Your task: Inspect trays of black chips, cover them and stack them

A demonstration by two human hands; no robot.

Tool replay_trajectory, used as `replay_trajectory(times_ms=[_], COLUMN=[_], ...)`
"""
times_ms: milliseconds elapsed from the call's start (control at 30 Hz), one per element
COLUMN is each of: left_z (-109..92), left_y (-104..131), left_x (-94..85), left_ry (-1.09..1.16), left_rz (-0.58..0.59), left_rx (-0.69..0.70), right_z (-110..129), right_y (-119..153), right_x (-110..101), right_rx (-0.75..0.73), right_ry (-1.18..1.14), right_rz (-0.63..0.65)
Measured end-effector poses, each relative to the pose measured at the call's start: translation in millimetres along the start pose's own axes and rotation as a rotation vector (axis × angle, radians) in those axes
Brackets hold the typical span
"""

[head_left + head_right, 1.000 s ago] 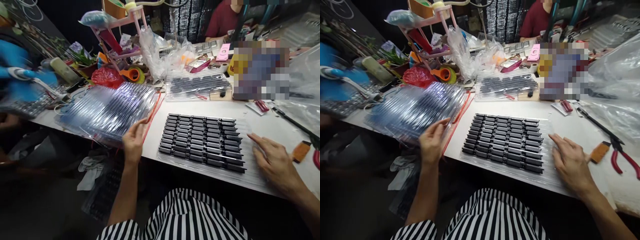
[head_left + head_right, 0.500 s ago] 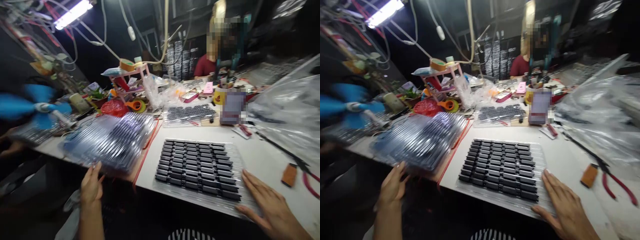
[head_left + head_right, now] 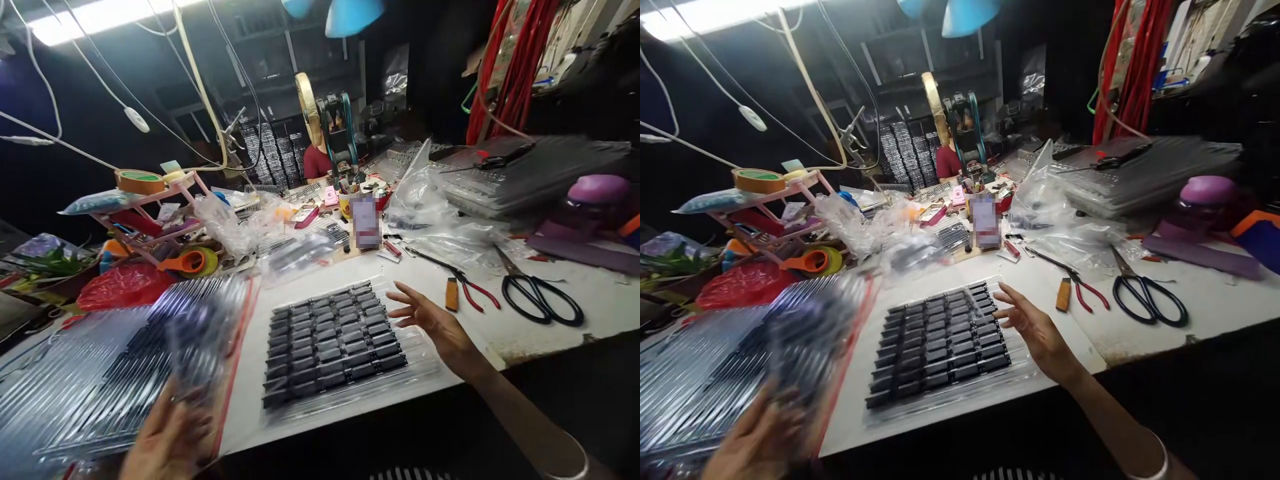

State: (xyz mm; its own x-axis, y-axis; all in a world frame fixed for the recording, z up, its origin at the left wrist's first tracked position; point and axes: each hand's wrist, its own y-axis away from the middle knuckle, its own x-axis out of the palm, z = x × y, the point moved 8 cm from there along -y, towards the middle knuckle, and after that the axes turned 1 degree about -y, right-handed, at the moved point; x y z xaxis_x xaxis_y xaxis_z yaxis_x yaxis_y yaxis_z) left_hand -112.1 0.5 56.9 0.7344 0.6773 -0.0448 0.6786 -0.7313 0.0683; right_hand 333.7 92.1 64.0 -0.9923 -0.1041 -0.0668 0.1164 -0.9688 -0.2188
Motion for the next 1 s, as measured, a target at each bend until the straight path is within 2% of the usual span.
replay_trajectory(times_ms=[33, 100, 167, 233, 333, 433, 567, 733, 833, 1000], left_z=[11, 28, 38, 41, 36, 29, 26, 25, 24, 19], left_y=[-2, -6, -11, -12, -11, -11, -15, -26, -28, -21], left_x=[20.0, 49.2, 66.5, 78.1, 90.6, 99.5, 121.8, 150.1, 154.5, 146.6], left_ry=[0.016, -0.042, -0.229, -0.443, -0.604, -0.633, -0.632, -0.698, -0.724, -0.755], left_rz=[0.089, 0.202, 0.263, 0.309, 0.351, 0.361, 0.456, 0.499, 0.514, 0.519], left_rx=[-0.042, -0.051, 0.022, 0.143, 0.303, 0.342, 0.328, 0.493, 0.501, 0.451], right_z=[-4, -18, -32, -40, -45, -47, -43, -43, -43, -44], right_y=[-4, -7, -6, -3, 2, 0, -17, -40, -45, -42], right_x=[3, 3, -6, -19, -36, -43, -36, -20, -13, -6], right_rx=[0.059, 0.173, 0.238, 0.217, 0.173, 0.184, 0.143, 0.1, 0.084, 0.066], right_ry=[-0.097, -0.13, 0.008, 0.253, 0.571, 0.655, 0.734, 0.871, 0.949, 1.063], right_rz=[0.008, -0.006, -0.046, -0.078, -0.099, -0.101, -0.08, -0.007, 0.041, 0.089])
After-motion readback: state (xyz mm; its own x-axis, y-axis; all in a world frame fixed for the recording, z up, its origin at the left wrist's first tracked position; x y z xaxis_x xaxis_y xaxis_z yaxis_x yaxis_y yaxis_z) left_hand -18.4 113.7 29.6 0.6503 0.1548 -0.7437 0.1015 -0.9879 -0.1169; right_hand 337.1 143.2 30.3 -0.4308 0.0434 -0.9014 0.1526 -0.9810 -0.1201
